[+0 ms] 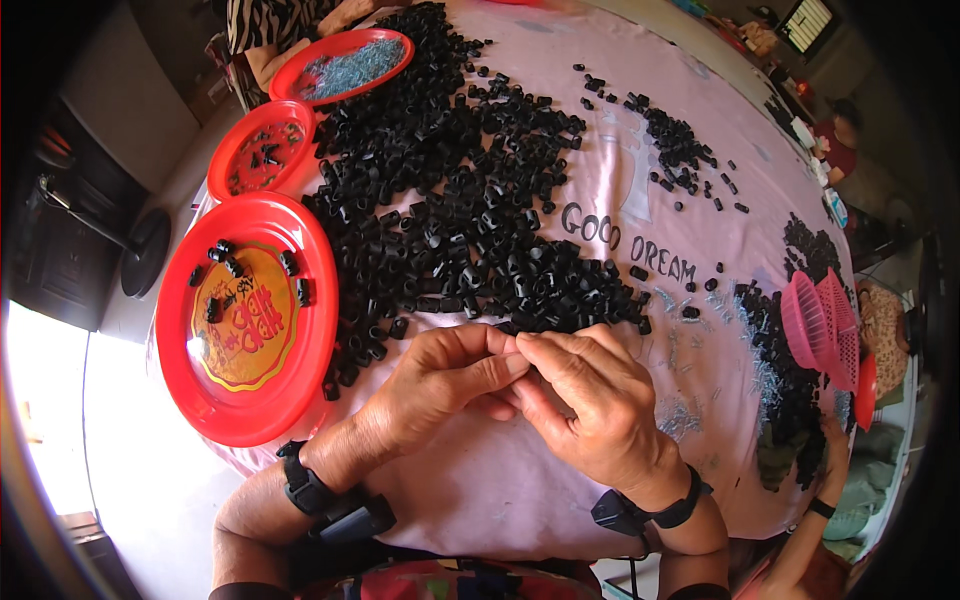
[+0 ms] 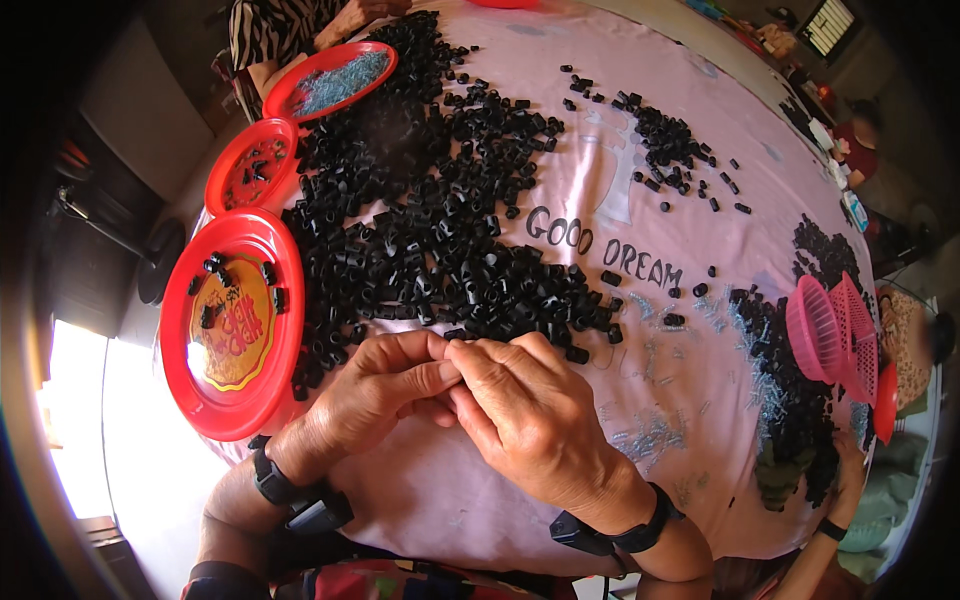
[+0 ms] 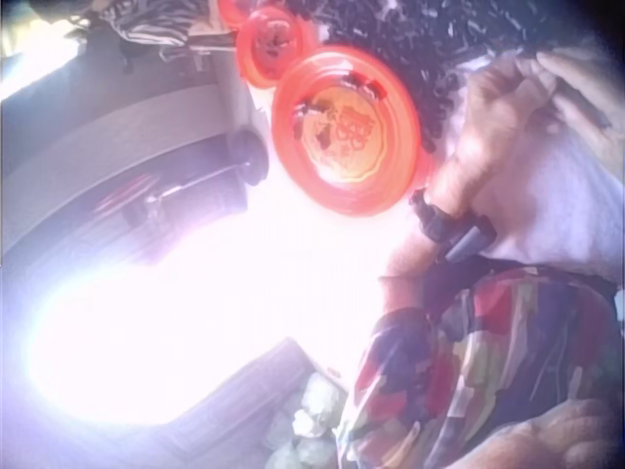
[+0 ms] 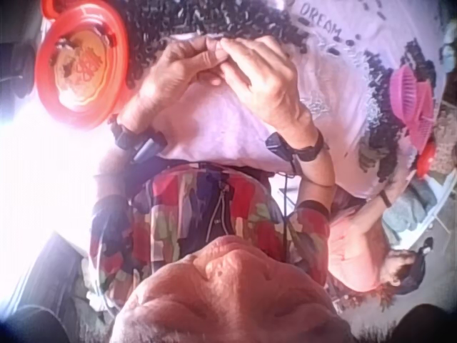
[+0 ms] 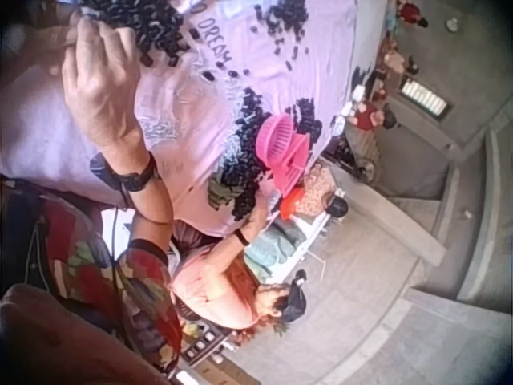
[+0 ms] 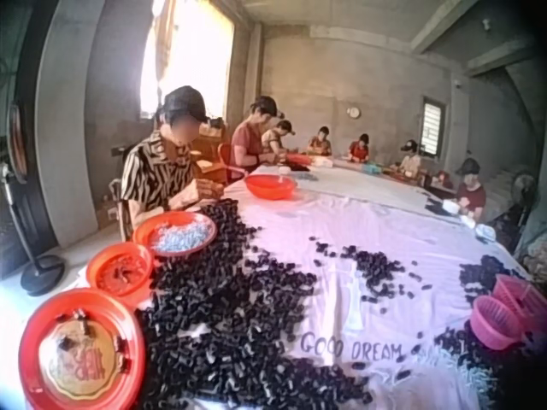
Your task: Assembling small black plastic components by manually inserting metal pins into them.
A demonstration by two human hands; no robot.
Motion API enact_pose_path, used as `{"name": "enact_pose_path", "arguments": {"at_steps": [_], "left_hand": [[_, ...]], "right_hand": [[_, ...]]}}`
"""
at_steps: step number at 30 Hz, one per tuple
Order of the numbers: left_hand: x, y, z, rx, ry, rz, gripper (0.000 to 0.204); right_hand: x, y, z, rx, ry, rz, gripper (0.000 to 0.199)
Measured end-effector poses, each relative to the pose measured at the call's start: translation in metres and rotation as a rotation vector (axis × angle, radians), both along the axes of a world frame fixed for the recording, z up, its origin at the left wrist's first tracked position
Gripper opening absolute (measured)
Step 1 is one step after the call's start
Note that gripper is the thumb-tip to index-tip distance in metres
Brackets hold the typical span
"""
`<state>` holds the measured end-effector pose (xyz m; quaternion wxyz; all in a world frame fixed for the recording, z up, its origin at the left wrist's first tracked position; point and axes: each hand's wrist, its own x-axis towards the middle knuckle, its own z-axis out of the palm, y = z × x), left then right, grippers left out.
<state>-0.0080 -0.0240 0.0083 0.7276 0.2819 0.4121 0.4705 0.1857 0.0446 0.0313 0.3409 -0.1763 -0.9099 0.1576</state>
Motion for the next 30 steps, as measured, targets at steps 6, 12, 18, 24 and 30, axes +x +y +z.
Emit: {"name": "enact_pose_path", "arguments": {"at_steps": [6, 12, 18, 24, 30], "left_hand": [[0.0, -0.001, 0.0, 0.045, -0.029, -0.006, 0.027], [0.002, 0.0, -0.001, -0.003, -0.073, -0.012, 0.027], [0.004, -0.002, 0.0, 0.006, -0.086, -0.025, 0.028], [0.0, -0.004, -0.002, -0.004, -0.043, -0.057, 0.03], [0.003, -0.005, 0.0, -0.046, -0.005, -0.045, 0.031]], "right_hand": [[-0.001, 0.001, 0.007, -0.102, 0.023, 0.001, 0.058], [-0.001, 0.004, 0.003, -0.118, -0.023, -0.045, 0.058], [0.0, 0.005, 0.002, -0.093, -0.026, -0.035, 0.053], [0.002, 0.008, 0.0, -0.025, -0.026, -0.024, 0.051], [0.002, 0.008, -0.007, 0.03, -0.033, 0.009, 0.049]]}}
